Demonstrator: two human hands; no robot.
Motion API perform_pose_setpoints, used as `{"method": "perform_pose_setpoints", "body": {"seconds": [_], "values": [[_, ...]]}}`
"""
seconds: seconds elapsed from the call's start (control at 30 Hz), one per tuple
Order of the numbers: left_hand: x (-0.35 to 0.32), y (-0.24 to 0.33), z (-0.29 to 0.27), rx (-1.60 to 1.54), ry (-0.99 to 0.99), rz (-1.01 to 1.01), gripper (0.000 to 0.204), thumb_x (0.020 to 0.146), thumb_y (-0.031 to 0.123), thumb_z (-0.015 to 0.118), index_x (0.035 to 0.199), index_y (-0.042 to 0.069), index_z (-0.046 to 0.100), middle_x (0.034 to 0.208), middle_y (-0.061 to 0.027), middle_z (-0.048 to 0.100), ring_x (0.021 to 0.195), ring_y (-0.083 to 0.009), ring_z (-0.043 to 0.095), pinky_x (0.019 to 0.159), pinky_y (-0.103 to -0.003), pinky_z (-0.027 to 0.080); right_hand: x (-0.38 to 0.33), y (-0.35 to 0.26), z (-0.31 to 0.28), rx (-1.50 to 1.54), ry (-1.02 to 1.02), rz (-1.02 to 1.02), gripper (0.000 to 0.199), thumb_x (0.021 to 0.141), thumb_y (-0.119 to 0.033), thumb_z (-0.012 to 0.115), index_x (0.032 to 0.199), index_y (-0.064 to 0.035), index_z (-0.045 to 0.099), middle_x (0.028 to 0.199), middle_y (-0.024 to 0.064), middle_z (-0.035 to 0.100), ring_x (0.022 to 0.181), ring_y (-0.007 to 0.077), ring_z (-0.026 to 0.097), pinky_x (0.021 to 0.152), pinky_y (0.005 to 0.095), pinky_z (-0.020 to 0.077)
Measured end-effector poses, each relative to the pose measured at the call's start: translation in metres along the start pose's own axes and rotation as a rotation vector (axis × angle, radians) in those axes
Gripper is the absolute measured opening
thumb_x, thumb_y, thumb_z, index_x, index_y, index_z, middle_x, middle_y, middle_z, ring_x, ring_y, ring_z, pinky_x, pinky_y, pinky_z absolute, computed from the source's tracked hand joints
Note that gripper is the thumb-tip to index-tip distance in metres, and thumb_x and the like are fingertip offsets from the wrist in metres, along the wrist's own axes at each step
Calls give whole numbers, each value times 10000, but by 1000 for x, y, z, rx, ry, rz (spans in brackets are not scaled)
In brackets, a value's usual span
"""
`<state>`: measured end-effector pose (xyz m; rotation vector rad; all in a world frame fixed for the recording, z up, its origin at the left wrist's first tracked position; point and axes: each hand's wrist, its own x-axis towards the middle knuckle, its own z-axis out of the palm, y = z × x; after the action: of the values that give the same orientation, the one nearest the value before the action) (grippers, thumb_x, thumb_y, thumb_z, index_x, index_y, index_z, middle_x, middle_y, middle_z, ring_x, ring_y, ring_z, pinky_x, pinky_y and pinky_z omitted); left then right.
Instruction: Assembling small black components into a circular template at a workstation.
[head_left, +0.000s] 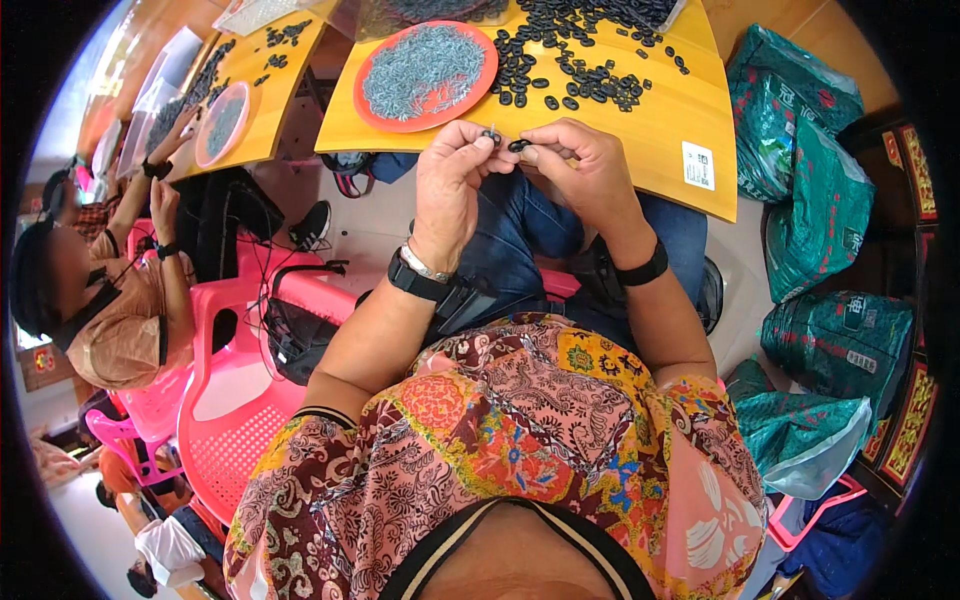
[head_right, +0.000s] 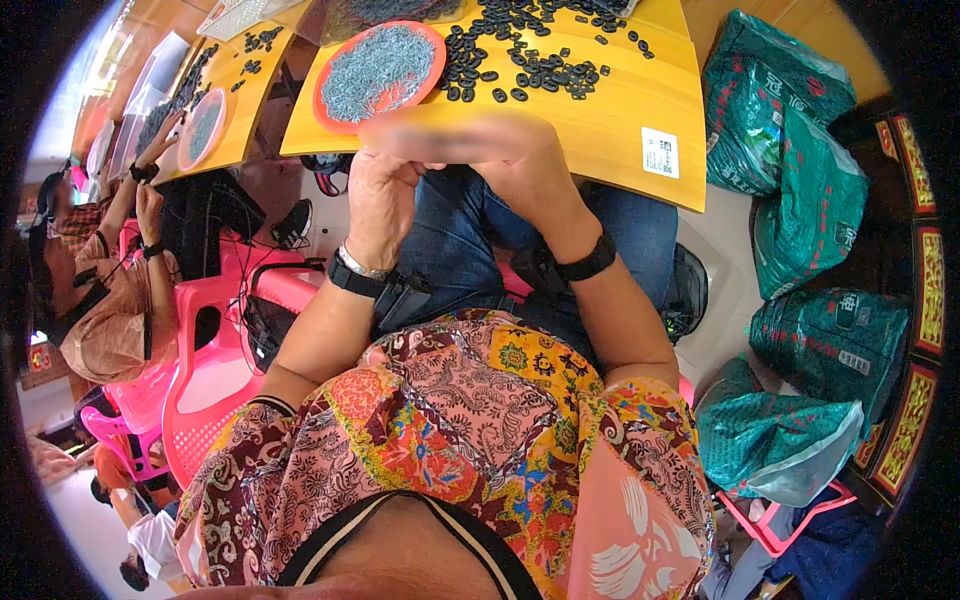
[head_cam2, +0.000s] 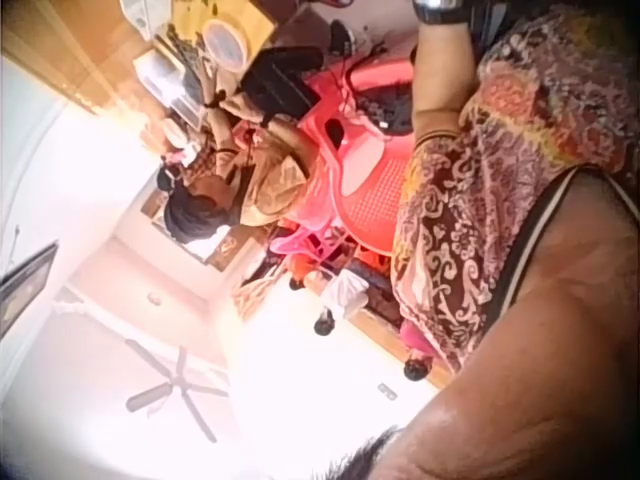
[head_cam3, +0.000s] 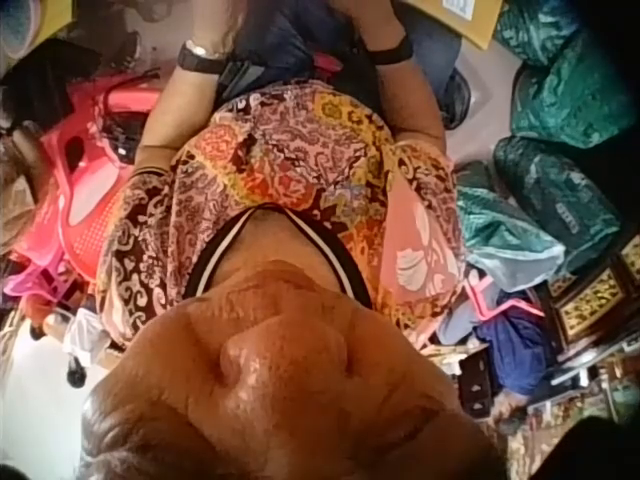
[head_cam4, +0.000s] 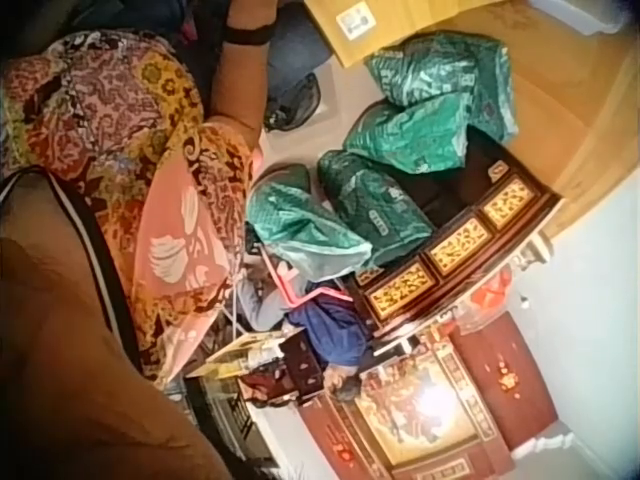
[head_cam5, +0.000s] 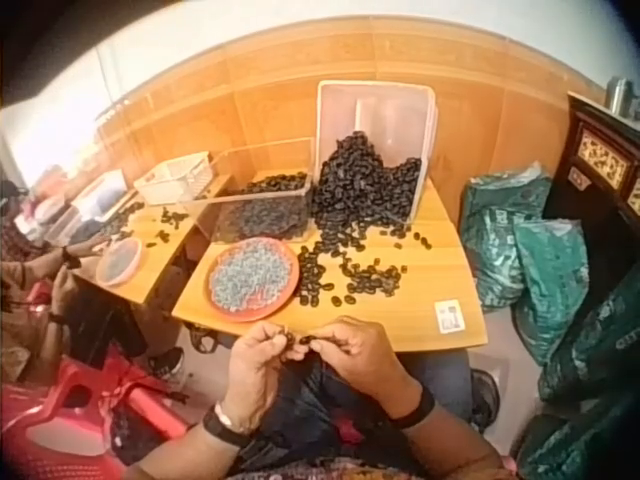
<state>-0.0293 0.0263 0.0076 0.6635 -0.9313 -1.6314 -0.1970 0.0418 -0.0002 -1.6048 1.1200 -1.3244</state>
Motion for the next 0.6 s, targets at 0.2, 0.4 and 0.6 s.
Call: {"method": "perform_pose_setpoints", "body": {"seconds": [0.2,0.4,0.6], "values": [[0,-2,0,12,3,-17,69,877,50,511,876,-7,551,792,-86,616,688,-144,616,655,-220,477,-1,-4,2,-152,-23,-115,143,825,6,594,956,44,637,870,46,639,772,88,628,679,203,494],[-1,-1,1,119,3,-64,77,872,58,522,872,-5,567,755,-80,630,665,-127,610,632,-208,469,-3,-6,9,13,20,-42,127,839,24,563,956,33,613,868,46,637,781,88,627,693,207,494],[-2,-1,6,153,-21,-113,76,874,63,519,873,2,565,757,-84,631,650,-129,600,614,-214,474,-3,-6,6,75,103,59,145,871,5,518,982,18,611,867,33,625,775,71,595,715,206,477]]}}
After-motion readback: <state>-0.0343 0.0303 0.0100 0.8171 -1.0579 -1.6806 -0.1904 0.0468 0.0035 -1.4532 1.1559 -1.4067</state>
